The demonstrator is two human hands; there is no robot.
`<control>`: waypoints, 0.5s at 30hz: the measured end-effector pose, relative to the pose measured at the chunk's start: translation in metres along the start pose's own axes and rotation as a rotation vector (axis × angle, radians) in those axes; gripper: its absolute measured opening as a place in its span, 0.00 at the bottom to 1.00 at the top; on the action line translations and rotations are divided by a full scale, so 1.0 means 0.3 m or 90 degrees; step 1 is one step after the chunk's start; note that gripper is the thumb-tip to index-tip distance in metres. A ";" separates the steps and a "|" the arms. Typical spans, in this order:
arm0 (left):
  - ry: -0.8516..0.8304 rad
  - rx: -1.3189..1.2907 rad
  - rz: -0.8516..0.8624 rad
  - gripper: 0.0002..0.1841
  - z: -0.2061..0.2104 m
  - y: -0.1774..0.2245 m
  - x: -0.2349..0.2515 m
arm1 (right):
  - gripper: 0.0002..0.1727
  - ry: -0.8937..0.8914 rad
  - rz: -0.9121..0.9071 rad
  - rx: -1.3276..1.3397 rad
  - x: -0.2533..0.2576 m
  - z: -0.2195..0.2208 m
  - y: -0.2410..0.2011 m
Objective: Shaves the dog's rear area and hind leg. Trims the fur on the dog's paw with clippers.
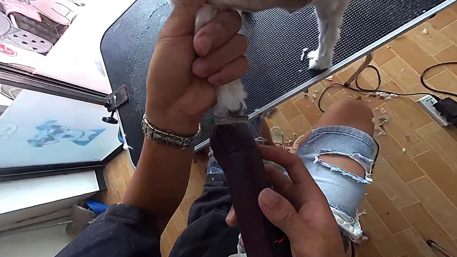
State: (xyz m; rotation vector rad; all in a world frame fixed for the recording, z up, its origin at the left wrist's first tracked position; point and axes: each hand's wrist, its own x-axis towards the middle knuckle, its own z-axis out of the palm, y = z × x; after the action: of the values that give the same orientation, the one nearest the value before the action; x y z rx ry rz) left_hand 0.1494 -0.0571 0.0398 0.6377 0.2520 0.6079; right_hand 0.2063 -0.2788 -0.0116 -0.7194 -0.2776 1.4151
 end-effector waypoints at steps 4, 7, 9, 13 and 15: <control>-0.019 -0.017 -0.012 0.34 -0.012 0.012 -0.002 | 0.25 -0.061 0.054 0.153 0.018 -0.063 0.006; -0.033 0.063 0.006 0.37 -0.023 0.020 -0.010 | 0.25 -0.079 0.061 0.194 0.003 -0.121 0.026; -0.027 0.100 0.013 0.37 -0.031 0.015 -0.020 | 0.24 -0.081 0.067 0.152 -0.014 -0.145 0.051; -0.012 0.073 0.006 0.37 -0.028 -0.005 -0.025 | 0.24 -0.099 0.087 0.104 -0.030 -0.133 0.099; -0.019 0.045 0.012 0.40 -0.020 -0.005 -0.029 | 0.24 -0.094 0.073 0.088 -0.031 -0.113 0.118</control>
State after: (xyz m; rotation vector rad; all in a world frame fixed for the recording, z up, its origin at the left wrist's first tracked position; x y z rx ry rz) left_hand 0.1407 -0.0604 0.0344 0.7167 0.2407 0.6098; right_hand 0.1962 -0.2980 -0.0566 -0.5261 -0.2534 1.5833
